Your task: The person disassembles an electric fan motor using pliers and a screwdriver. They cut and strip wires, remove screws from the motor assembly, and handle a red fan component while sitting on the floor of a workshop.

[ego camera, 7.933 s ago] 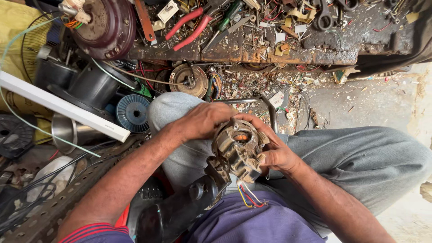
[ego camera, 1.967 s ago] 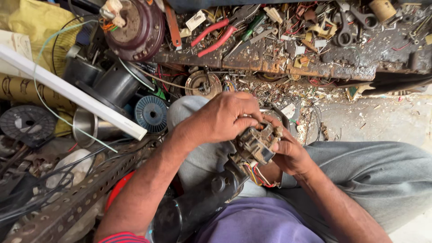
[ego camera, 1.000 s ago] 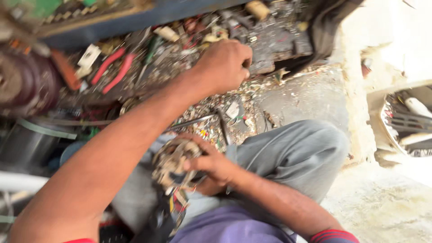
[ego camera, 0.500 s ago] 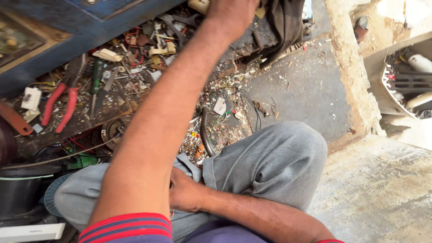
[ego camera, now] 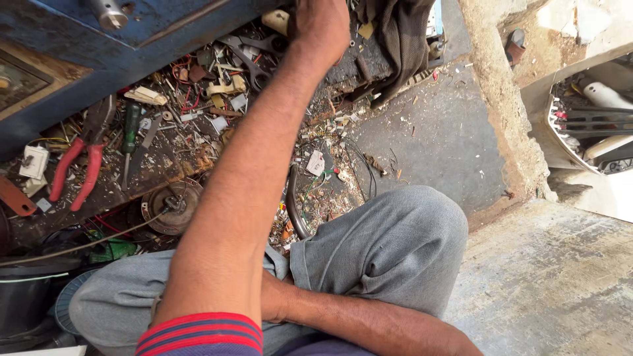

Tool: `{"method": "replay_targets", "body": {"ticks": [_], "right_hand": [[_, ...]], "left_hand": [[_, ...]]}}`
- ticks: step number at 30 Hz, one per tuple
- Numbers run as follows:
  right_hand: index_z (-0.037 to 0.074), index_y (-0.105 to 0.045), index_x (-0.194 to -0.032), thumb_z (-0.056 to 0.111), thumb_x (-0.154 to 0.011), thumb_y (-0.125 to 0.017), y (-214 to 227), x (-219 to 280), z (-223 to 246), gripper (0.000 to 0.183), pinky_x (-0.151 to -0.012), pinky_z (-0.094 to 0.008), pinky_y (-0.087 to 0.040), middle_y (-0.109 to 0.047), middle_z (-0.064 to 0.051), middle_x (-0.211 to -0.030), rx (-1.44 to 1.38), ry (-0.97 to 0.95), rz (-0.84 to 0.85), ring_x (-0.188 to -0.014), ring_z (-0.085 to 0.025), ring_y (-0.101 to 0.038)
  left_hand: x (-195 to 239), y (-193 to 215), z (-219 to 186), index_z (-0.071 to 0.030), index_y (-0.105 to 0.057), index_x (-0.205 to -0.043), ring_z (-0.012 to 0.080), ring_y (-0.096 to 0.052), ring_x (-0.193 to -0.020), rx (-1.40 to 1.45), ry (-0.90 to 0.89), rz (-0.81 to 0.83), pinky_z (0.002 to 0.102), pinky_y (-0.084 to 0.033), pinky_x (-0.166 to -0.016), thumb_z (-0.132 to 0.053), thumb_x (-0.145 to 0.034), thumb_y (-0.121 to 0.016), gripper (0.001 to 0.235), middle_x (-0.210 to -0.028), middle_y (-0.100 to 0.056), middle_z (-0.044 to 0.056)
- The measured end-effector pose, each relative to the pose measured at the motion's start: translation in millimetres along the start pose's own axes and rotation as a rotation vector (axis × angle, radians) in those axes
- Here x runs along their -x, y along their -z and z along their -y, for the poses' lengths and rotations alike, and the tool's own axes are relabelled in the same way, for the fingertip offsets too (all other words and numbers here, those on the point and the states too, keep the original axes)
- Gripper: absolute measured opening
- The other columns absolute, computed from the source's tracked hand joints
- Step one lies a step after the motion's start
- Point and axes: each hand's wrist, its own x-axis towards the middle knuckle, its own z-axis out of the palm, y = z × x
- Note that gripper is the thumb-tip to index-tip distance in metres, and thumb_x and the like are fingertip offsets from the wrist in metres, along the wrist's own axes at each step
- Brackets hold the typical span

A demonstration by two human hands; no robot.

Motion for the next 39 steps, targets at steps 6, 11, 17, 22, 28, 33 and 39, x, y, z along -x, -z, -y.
{"method": "replay_targets", "body": {"ticks": [6,11,17,22,28,33,39], "right_hand": [[-0.002,-0.061,-0.14,0.023,-0.094,-0.082,-5.4,-6.7,15.3,0.057,-0.114,-0.038,-0.048,-0.063,-0.018,-0.144,-0.189,-0.011,0.016,-0.134,-0.024,-0.058],[0.008,-0.047,-0.152,0.01,-0.08,-0.081,-1.6,-10.5,72.7,0.079,-0.112,-0.032,-0.046,-0.059,-0.007,-0.143,-0.43,-0.104,-0.014,-0.131,-0.018,-0.055],[0.014,-0.05,-0.143,0.01,-0.067,-0.081,-6.6,-17.3,78.6,0.083,-0.094,-0.039,-0.055,-0.066,-0.005,-0.118,-0.492,-0.468,-0.183,-0.112,-0.022,-0.063],[0.0,-0.056,-0.139,0.018,-0.084,-0.077,6.0,-20.9,72.4,0.063,-0.1,-0.036,-0.056,-0.07,-0.008,-0.128,-0.218,-0.221,-0.096,-0.118,-0.022,-0.067],[0.0,-0.055,-0.136,0.019,-0.082,-0.074,-2.5,-24.6,88.1,0.06,-0.094,-0.039,-0.059,-0.068,-0.012,-0.119,-0.347,-0.305,-0.032,-0.107,-0.025,-0.069],[0.004,-0.053,-0.139,0.027,-0.081,-0.071,-6.4,-18.3,106.2,0.066,-0.083,-0.046,-0.062,-0.068,-0.01,-0.12,-0.286,-0.389,0.008,-0.103,-0.024,-0.07],[0.007,-0.049,-0.142,0.03,-0.082,-0.07,-9.0,-19.3,112.6,0.067,-0.082,-0.047,-0.062,-0.068,-0.011,-0.122,-0.288,-0.349,0.041,-0.103,-0.025,-0.07]], "left_hand": [[5.9,32.8,-16.3,0.0,-0.071,-0.091,0.0368,-0.074,-0.101,0.076,0.249,0.192,0.046,-0.057,-0.097,-0.005,-0.086,-0.064,0.01,-0.1,-0.073,0.022],[22.4,95.4,-21.0,0.006,-0.069,-0.085,0.0508,-0.069,-0.078,0.01,-0.152,-0.222,0.058,-0.055,-0.067,-0.01,-0.056,-0.072,0.033,-0.084,-0.07,0.029],[114.4,291.6,-65.6,-0.007,-0.071,-0.091,0.0321,-0.069,-0.069,0.24,-0.245,0.236,0.044,-0.052,-0.061,-0.009,-0.077,-0.067,0.015,-0.079,-0.07,0.014],[294.1,454.6,-138.0,0.0,-0.065,-0.087,0.0323,-0.06,-0.072,0.121,0.024,0.295,0.046,-0.046,-0.066,-0.013,-0.098,-0.067,0.017,-0.079,-0.056,0.017],[453.1,424.8,-175.4,-0.001,-0.067,-0.103,0.0171,-0.074,-0.074,0.196,0.391,-0.184,0.027,-0.059,-0.064,-0.006,-0.084,-0.082,0.024,-0.096,-0.074,0.009],[508.4,352.9,-146.7,-0.003,-0.068,-0.101,0.0204,-0.074,-0.077,0.223,0.495,-0.474,0.031,-0.06,-0.069,0.0,-0.086,-0.082,0.021,-0.095,-0.076,0.011],[494.6,321.9,-127.8,-0.003,-0.066,-0.1,0.0247,-0.077,-0.089,0.21,0.308,-0.657,0.033,-0.063,-0.078,0.001,-0.089,-0.082,0.02,-0.097,-0.075,0.012]]}}
